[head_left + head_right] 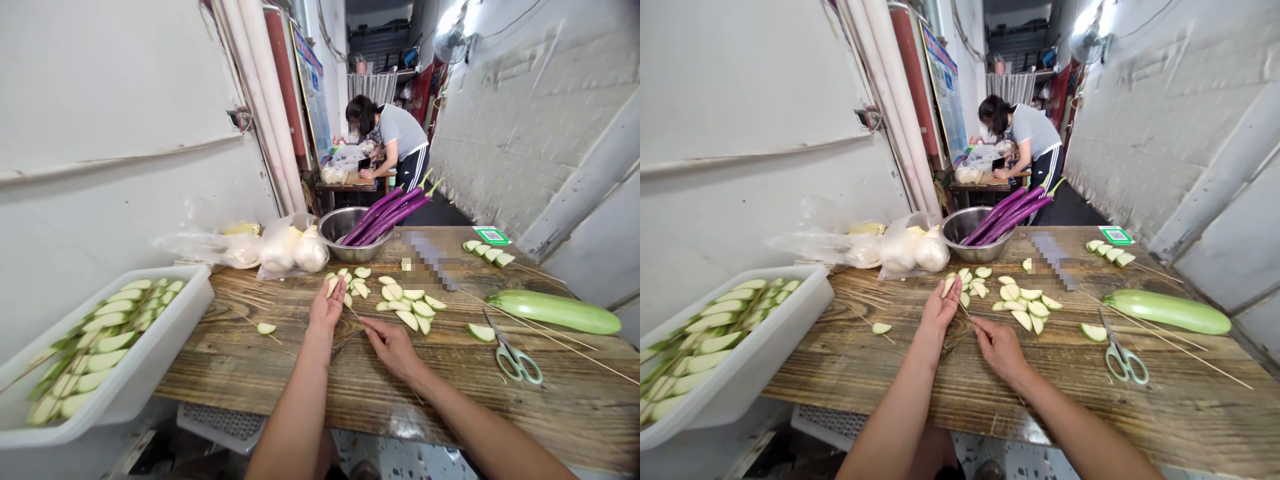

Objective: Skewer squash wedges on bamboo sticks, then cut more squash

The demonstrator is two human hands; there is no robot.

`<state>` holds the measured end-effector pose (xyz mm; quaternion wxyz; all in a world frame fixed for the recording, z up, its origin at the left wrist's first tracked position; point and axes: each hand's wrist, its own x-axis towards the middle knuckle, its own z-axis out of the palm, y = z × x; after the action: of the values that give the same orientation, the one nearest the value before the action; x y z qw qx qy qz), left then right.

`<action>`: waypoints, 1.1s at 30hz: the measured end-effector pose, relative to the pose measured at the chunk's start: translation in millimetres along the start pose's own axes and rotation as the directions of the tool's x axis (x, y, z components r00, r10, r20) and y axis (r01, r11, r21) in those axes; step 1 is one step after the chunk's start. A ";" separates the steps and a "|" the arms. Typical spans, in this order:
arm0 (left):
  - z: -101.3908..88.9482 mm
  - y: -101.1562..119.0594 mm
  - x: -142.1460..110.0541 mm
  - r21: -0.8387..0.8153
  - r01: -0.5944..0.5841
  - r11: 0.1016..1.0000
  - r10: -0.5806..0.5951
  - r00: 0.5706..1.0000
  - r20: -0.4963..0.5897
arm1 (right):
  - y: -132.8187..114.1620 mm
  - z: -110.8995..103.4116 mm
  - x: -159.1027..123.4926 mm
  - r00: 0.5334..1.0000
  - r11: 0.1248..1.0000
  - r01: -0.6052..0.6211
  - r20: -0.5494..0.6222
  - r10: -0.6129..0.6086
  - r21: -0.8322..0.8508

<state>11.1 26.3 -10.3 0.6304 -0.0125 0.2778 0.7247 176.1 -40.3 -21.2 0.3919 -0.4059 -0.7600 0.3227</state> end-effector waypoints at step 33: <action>0.3 -2.5 -2.3 0.030 0.014 0.999 -0.014 1.000 -0.018 | 2.8 1.5 -0.1 1.000 1.000 -0.003 -0.012 0.003 0.020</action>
<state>14.0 24.5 -10.1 0.6331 -0.0112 0.2941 0.7160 175.9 -39.4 -24.2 0.3999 -0.4048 -0.7538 0.3285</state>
